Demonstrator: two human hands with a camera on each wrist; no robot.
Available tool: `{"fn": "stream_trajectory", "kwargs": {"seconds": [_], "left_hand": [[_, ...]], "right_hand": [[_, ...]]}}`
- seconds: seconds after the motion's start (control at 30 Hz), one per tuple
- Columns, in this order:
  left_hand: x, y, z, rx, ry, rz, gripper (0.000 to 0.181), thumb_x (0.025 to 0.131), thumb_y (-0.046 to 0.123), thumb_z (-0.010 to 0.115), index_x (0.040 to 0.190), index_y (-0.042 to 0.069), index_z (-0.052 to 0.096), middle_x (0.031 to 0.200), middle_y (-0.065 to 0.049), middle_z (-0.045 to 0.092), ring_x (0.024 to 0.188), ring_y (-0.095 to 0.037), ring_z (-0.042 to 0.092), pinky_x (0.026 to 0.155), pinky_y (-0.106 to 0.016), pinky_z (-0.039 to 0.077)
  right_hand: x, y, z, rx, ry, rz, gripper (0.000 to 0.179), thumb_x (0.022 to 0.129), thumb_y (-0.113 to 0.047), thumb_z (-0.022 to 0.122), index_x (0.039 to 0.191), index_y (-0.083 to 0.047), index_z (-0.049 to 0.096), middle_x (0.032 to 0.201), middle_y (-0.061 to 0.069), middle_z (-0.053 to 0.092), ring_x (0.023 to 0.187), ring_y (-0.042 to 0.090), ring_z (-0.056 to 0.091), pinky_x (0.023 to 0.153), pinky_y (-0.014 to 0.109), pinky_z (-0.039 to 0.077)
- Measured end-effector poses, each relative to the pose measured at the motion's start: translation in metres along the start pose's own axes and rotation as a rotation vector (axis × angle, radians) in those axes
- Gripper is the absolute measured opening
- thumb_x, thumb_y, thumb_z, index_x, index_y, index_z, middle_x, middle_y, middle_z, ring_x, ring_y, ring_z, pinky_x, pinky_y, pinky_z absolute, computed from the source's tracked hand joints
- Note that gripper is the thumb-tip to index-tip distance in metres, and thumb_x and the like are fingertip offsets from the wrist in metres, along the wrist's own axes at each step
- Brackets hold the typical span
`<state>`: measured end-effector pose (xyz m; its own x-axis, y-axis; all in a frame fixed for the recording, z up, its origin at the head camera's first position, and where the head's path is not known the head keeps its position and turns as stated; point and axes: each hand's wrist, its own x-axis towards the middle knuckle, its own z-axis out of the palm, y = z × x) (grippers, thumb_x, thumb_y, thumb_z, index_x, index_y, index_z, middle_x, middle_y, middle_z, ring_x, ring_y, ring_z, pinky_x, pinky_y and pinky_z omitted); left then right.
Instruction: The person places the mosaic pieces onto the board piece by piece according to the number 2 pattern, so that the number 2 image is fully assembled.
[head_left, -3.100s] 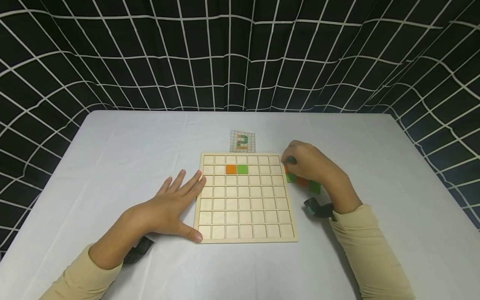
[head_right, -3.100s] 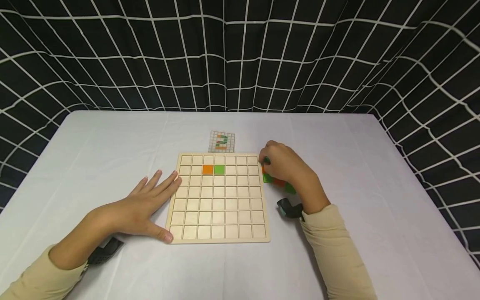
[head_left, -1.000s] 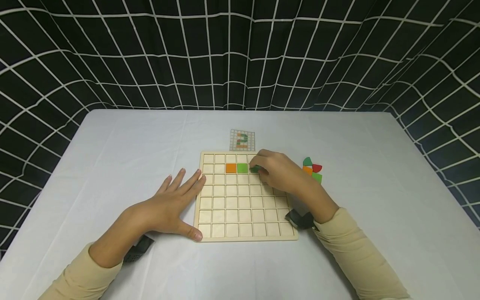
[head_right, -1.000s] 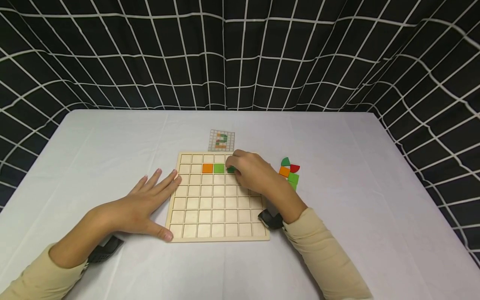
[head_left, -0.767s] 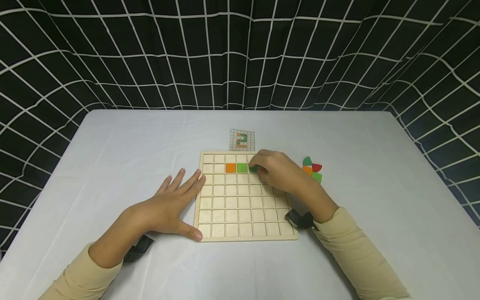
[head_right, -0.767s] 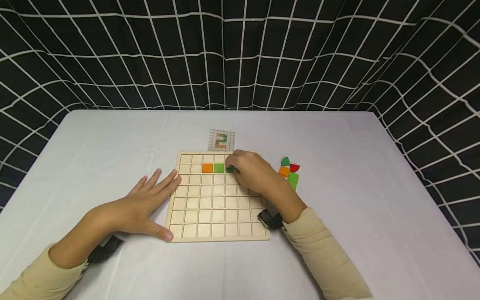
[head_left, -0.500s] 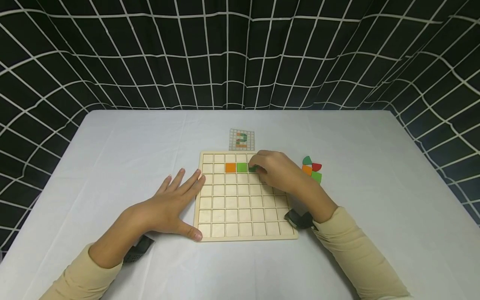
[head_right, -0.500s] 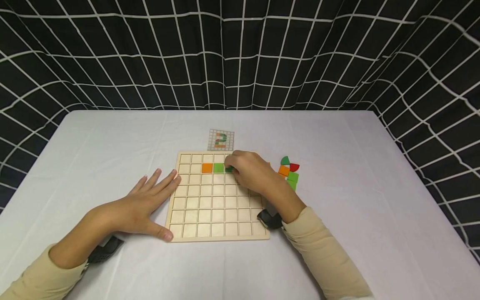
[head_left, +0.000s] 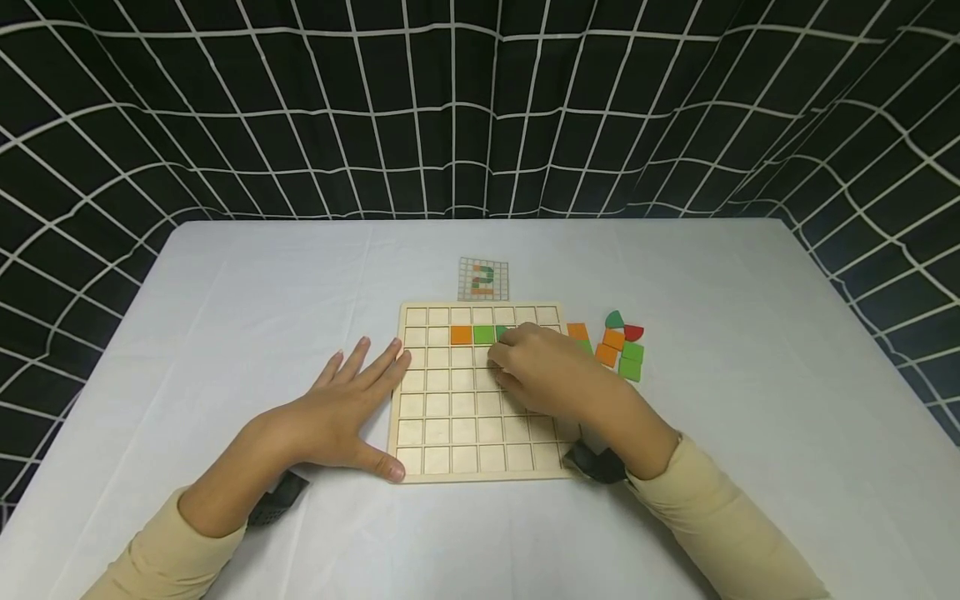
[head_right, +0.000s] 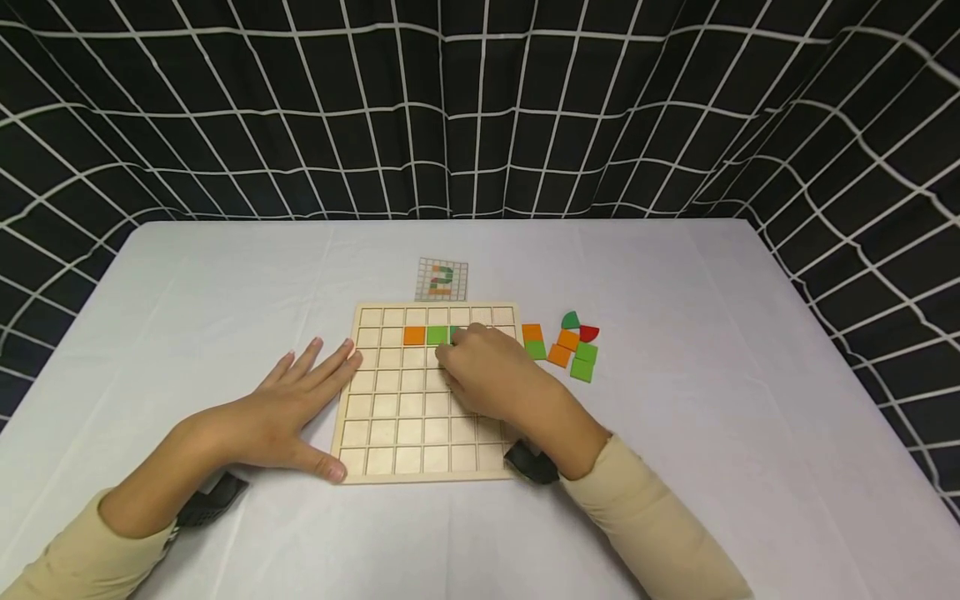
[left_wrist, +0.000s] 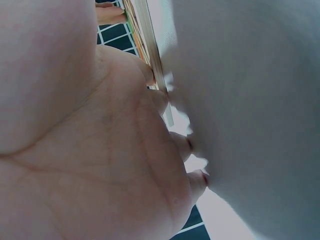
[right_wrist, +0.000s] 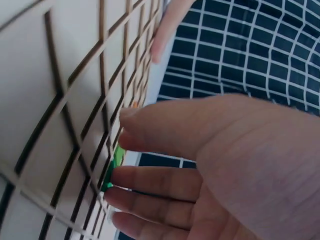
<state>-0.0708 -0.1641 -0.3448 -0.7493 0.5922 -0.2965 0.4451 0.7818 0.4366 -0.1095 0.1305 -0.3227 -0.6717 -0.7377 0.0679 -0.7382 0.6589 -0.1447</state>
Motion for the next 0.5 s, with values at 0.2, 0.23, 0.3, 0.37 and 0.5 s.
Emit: {"fn": "stream_trajectory", "kwargs": {"seconds": [0.2, 0.23, 0.3, 0.37, 0.5], "left_hand": [[-0.0002, 0.0003, -0.0002, 0.002, 0.005, 0.007, 0.137, 0.065, 0.082, 0.069, 0.162, 0.01, 0.006, 0.168, -0.009, -0.003, 0.149, -0.043, -0.013, 0.115, -0.065, -0.004], [-0.0002, 0.0003, -0.0002, 0.001, 0.006, 0.008, 0.137, 0.065, 0.082, 0.069, 0.162, 0.01, 0.006, 0.168, -0.009, -0.003, 0.149, -0.043, -0.013, 0.115, -0.065, -0.004], [-0.0003, 0.0002, -0.0001, 0.001, 0.006, 0.007, 0.137, 0.065, 0.082, 0.069, 0.162, 0.01, 0.006, 0.168, -0.009, -0.003, 0.149, -0.043, -0.013, 0.115, -0.065, -0.004], [-0.0004, 0.0002, 0.0001, 0.002, 0.005, 0.006, 0.137, 0.065, 0.082, 0.069, 0.162, 0.01, 0.006, 0.168, -0.009, -0.003, 0.149, -0.043, -0.013, 0.115, -0.065, -0.004], [-0.0002, 0.0004, 0.0003, 0.006, 0.005, 0.004, 0.137, 0.064, 0.083, 0.068, 0.162, 0.01, 0.006, 0.168, -0.009, -0.004, 0.149, -0.043, -0.012, 0.115, -0.065, -0.003]], "right_hand": [[-0.0017, -0.0054, -0.001, 0.024, -0.018, -0.009, 0.012, 0.094, -0.01, 0.067, 0.082, -0.009, 0.065, 0.07, -0.004, 0.047, 0.065, 0.015, 0.047, 0.061, 0.026, 0.044], [-0.0022, -0.0056, -0.0015, 0.031, -0.026, -0.009, 0.011, 0.094, -0.01, 0.067, 0.082, -0.009, 0.065, 0.07, -0.004, 0.046, 0.065, 0.014, 0.046, 0.06, 0.025, 0.043], [-0.0033, -0.0059, -0.0024, 0.048, -0.047, -0.005, 0.011, 0.093, -0.01, 0.068, 0.083, -0.01, 0.065, 0.071, -0.005, 0.046, 0.064, 0.014, 0.046, 0.059, 0.024, 0.043], [-0.0045, -0.0063, -0.0037, 0.062, -0.068, 0.0, 0.01, 0.092, -0.009, 0.069, 0.084, -0.01, 0.064, 0.072, -0.005, 0.047, 0.065, 0.013, 0.046, 0.059, 0.023, 0.043], [-0.0067, -0.0076, -0.0049, 0.072, -0.088, 0.004, 0.009, 0.09, -0.01, 0.072, 0.086, -0.01, 0.065, 0.075, -0.004, 0.047, 0.067, 0.013, 0.046, 0.06, 0.023, 0.043]]}}
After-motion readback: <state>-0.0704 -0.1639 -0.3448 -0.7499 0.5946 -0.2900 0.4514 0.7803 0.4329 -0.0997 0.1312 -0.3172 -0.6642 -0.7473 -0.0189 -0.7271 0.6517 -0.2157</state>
